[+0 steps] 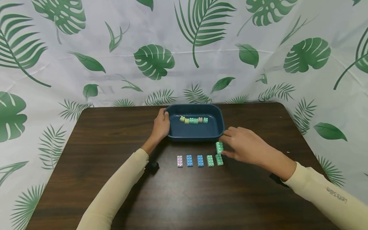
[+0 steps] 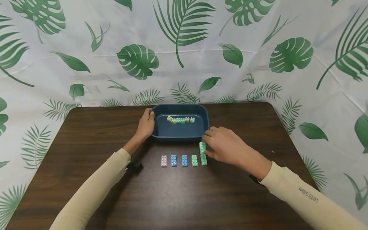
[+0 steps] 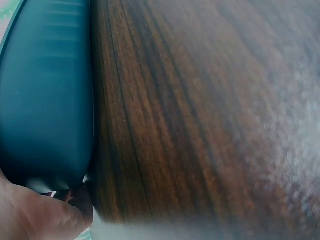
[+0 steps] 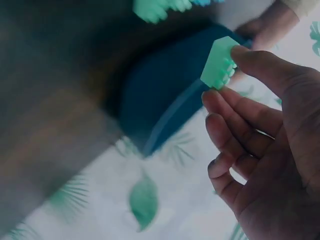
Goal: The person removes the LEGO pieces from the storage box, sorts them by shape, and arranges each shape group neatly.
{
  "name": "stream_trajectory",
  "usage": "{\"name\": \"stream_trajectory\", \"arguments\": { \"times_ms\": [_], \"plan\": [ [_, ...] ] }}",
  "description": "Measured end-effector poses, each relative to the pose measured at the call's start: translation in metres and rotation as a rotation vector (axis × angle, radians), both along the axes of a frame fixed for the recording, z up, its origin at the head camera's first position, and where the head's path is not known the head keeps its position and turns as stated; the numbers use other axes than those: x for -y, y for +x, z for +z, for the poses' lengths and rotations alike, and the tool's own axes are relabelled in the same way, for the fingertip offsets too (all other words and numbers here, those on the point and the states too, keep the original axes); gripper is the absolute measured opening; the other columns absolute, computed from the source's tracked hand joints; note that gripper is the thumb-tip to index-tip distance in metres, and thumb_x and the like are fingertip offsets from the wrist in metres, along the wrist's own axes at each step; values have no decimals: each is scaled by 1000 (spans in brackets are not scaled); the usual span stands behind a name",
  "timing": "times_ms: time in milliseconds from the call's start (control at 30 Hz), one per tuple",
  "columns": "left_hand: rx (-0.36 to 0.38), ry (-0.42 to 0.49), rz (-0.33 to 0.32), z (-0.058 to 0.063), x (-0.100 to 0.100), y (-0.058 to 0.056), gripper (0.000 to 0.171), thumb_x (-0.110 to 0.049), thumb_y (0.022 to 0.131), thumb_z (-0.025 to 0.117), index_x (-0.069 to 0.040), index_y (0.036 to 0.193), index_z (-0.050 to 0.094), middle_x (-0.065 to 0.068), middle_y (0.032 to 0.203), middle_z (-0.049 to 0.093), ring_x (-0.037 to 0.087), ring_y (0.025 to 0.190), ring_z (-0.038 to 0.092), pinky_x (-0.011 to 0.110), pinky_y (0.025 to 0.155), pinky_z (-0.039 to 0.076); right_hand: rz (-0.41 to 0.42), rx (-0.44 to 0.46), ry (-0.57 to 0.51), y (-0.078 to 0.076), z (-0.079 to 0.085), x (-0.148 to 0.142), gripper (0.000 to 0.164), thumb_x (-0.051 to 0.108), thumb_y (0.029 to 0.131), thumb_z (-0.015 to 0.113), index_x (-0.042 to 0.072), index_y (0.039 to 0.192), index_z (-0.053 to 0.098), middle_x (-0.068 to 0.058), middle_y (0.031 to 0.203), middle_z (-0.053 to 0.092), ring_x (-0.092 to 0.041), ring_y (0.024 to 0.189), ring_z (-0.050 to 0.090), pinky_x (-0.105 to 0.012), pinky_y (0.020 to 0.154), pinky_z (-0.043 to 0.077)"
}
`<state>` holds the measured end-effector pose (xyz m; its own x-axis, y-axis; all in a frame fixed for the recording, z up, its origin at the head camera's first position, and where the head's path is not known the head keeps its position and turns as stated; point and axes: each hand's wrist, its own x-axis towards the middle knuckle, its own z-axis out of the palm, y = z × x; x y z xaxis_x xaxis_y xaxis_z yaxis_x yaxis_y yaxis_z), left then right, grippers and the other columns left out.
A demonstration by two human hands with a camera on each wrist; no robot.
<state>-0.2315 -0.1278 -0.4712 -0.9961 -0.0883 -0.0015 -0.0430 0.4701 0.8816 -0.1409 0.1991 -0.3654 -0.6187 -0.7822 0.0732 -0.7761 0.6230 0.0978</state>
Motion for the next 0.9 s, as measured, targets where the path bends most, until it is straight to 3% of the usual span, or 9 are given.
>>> {"name": "stream_trajectory", "arguments": {
  "times_ms": [200,333,467,900],
  "plan": [
    [14,8,-10,2,1,-3,41,-32,116,29,-12,147,48,19,145,62,37,134,58,55,111,45,-59,54,26,15,-23,-23,41,35,78,95,10,107,79,-3,99,73,-21,92,68,-39,76,60],
    [2,-14,-9,-14,2,-17,42,-37,116,28,-16,146,49,15,144,63,33,133,59,54,109,46,-81,89,43,17,-35,-31,40,34,78,95,11,107,79,-3,100,73,-21,92,68,-39,76,60],
    [-4,-31,-7,-25,4,-24,42,-39,116,28,-17,145,48,14,143,64,32,132,60,54,109,46,-79,111,35,17,-43,-35,40,35,79,94,12,108,79,-1,100,73,-19,91,67,-40,76,60],
    [36,1,-3,-10,6,-11,40,-37,116,32,-17,146,48,16,145,62,33,132,58,53,110,45,-63,79,26,15,-53,-37,41,33,80,94,10,110,78,-3,101,72,-20,90,67,-40,76,60]
  ]
}}
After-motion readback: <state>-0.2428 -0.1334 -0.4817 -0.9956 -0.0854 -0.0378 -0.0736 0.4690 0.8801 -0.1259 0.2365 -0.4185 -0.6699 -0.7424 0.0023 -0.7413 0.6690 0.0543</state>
